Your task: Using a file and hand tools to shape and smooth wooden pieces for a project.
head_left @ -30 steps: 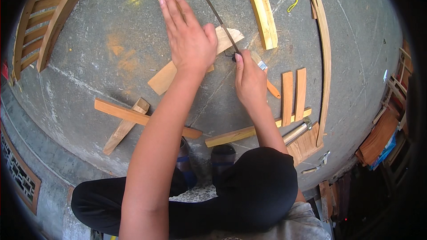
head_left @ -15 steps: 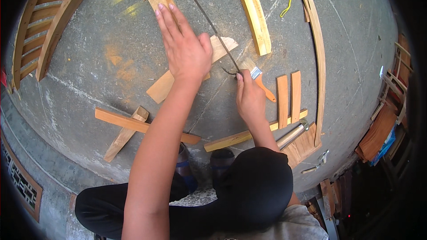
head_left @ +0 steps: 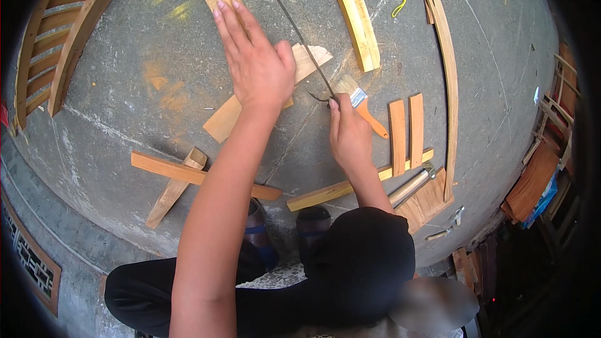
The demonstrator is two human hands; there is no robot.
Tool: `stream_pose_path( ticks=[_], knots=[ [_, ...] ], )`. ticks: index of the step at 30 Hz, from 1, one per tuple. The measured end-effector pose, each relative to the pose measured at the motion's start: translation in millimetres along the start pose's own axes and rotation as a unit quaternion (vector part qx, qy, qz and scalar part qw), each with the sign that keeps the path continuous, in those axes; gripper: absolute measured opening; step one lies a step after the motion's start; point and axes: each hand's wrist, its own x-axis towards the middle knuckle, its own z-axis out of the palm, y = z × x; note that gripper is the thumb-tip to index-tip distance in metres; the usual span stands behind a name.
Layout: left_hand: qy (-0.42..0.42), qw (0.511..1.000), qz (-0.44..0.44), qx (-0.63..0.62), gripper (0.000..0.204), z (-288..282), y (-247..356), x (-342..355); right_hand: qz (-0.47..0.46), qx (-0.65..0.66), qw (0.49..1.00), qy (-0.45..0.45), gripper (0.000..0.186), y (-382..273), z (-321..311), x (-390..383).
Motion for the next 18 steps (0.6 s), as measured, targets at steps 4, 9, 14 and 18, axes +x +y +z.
stream_pose_path(
  ticks=[4, 9, 14, 18],
  knots=[
    [-0.002, 1.0, 0.002, 0.01, 0.082, 0.4, 0.3, -0.2, 0.004, 0.0, 1.0, -0.004, 0.019, -5.5, -3.7, 6.5],
    [-0.001, 1.0, -0.001, 0.02, 0.082, 0.7, -1.3, -1.1, 0.0, -0.002, 1.0, -0.008, 0.02, -7.0, -2.3, 8.7],
    [0.004, 1.0, 0.004, 0.014, 0.082, 0.0, -1.1, -0.4, 0.016, -0.011, 1.0, -0.016, 0.02, -6.7, -1.7, 8.1],
    [0.008, 1.0, 0.007, 0.01, 0.082, 1.4, -1.4, -0.6, 0.002, -0.006, 1.0, -0.001, 0.02, -5.9, -0.9, 8.7]
  ],
)
